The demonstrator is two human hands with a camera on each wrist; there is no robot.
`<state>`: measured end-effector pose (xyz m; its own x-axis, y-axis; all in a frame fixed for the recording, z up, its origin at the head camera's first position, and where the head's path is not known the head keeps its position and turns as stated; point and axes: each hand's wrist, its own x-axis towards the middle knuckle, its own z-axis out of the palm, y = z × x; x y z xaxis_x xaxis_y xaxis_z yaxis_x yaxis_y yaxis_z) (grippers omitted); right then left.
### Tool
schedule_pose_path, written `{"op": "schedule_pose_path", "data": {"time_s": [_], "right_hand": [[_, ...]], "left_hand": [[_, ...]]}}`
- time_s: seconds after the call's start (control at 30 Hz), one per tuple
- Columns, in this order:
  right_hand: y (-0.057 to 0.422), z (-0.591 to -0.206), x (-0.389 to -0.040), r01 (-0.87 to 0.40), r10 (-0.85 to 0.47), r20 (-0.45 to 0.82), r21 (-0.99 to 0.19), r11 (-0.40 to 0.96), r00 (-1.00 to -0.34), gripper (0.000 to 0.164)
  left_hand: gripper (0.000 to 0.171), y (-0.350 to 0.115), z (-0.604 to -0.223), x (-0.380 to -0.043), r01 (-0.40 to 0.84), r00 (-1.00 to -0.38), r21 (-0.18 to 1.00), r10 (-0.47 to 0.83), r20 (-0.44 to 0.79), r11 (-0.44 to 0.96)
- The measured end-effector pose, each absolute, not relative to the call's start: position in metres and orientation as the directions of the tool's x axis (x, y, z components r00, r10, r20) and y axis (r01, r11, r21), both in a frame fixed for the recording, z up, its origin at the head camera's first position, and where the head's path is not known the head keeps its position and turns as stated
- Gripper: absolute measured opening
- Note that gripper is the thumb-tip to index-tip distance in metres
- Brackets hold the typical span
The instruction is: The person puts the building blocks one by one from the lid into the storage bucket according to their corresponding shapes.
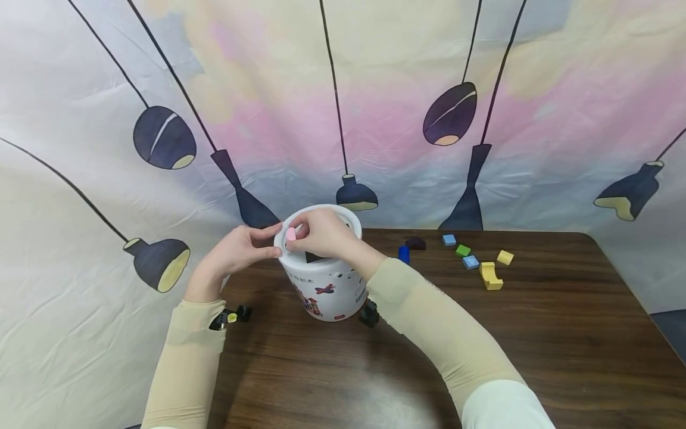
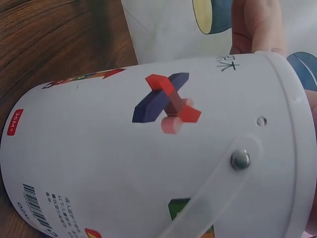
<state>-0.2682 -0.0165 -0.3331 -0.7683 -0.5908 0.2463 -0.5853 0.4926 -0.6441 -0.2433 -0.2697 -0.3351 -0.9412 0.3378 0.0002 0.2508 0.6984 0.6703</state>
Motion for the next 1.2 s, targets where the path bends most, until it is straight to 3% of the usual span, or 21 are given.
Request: {"op": "schedule_pose_path", "data": {"time_s": [1.2], "right_hand": [[-0.011,-0.334,-0.266,-0.585,-0.624,0.232,-0.675,0.45,-0.746,0.049]], "left_hand": [[0.069,-0.269,-0.333,-0.243,0.254,-0.941,0.641,0.337,-0.008,0.724]]}}
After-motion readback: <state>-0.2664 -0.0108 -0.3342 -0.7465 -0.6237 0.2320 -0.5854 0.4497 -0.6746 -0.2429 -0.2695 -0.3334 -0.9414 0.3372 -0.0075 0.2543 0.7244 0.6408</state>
